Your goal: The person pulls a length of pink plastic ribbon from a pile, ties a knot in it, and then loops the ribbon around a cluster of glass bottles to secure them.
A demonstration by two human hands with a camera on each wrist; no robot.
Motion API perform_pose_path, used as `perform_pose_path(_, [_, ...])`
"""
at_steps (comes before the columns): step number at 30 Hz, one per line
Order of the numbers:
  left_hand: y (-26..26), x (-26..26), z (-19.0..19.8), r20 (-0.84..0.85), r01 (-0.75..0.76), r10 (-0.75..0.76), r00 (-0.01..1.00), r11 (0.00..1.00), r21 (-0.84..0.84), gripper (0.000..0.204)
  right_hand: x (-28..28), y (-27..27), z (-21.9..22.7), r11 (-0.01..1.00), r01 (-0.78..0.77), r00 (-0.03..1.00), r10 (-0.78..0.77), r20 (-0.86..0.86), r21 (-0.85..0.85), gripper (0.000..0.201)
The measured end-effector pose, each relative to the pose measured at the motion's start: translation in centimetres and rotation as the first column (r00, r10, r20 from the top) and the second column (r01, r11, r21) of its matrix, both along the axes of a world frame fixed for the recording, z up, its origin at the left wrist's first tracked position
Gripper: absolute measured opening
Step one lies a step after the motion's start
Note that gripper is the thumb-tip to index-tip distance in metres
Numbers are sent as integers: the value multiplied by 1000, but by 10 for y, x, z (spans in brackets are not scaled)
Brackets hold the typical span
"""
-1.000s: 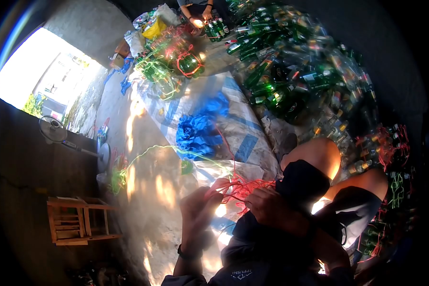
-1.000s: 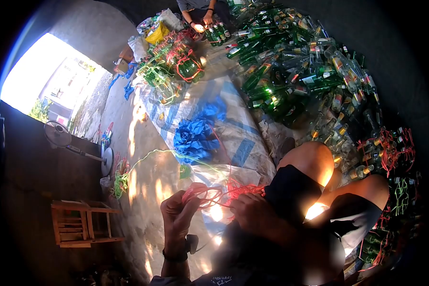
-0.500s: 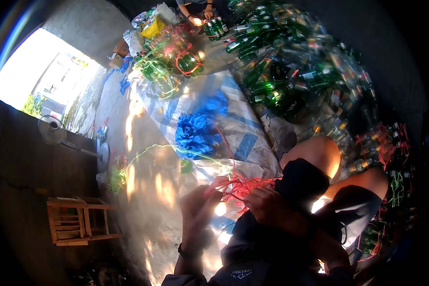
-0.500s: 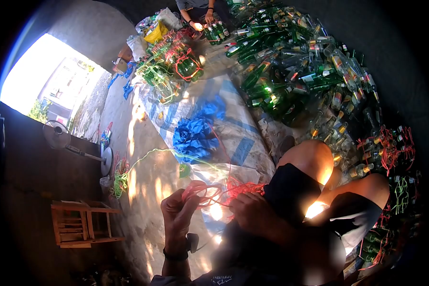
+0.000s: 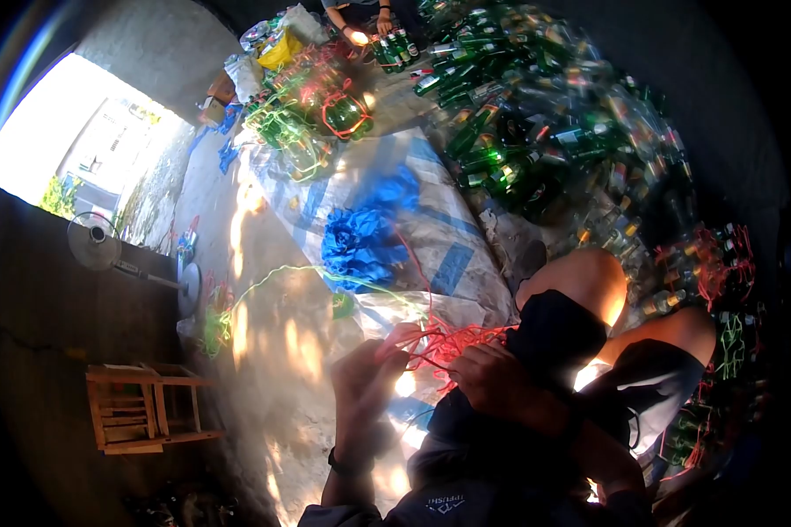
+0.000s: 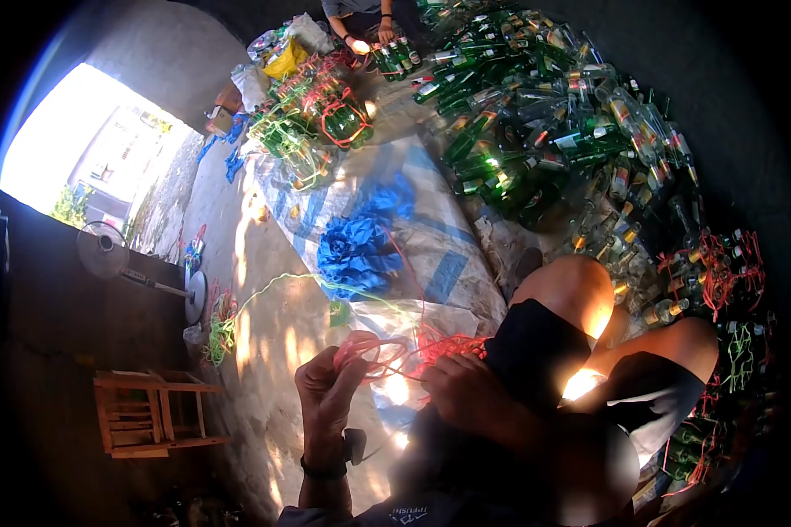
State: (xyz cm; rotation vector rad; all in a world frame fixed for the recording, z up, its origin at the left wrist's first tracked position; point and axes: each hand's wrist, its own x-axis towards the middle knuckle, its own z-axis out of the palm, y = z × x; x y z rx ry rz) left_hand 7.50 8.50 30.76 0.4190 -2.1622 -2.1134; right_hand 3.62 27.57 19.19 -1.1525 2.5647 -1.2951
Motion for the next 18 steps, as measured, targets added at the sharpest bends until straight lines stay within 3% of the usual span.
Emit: perform_pose_path(18, [-1, -1, 13, -36, -29, 26, 999, 998, -63, 14, -2, -2, -4, 1000, -15, 1000, 15, -4, 0, 17])
